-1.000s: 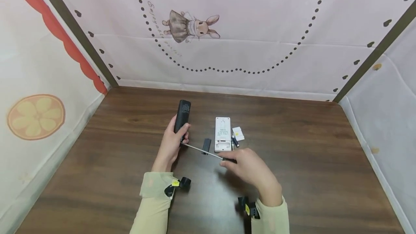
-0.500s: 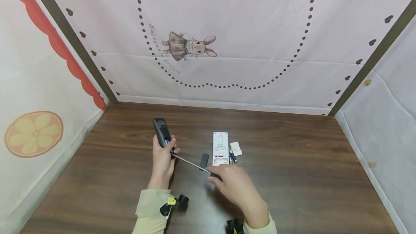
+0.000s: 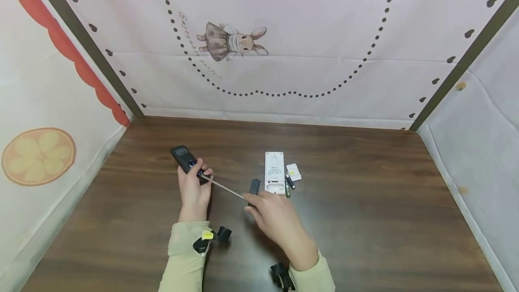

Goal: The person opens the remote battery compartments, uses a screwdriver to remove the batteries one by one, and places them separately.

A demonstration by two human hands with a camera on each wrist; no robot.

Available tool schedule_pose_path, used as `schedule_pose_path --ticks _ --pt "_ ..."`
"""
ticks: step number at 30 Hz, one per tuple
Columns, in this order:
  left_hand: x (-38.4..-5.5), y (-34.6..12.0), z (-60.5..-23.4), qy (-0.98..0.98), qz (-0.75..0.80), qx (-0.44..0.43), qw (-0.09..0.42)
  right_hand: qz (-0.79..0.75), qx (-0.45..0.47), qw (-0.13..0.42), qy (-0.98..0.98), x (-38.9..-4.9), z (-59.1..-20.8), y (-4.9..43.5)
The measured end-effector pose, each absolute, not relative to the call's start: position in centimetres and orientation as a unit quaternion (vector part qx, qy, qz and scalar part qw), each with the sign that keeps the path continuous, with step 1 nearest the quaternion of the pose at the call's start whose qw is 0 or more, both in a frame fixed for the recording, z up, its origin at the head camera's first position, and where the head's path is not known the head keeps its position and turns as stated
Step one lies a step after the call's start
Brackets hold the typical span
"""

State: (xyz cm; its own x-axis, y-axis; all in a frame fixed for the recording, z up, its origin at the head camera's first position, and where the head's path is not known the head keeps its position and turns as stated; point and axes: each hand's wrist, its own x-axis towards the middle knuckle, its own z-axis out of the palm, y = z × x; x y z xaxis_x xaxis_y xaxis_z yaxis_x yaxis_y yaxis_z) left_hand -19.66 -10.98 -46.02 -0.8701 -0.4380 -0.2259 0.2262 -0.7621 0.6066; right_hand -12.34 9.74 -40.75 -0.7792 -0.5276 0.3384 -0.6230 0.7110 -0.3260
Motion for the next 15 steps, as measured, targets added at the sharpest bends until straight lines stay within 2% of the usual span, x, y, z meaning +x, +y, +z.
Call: schedule_pose_path --ticks 7,15 --pt "-20.7 -9.1 -45.5 -0.238 -0.949 0.16 0.133 0.226 0.322 0.132 -0.91 -13.3 -40.2 9.4" --pt "-20.1 -9.2 -45.9 -0.215 -0.951 0.181 0.128 0.23 0.309 0.113 -0.916 -13.0 -40.6 9.6"
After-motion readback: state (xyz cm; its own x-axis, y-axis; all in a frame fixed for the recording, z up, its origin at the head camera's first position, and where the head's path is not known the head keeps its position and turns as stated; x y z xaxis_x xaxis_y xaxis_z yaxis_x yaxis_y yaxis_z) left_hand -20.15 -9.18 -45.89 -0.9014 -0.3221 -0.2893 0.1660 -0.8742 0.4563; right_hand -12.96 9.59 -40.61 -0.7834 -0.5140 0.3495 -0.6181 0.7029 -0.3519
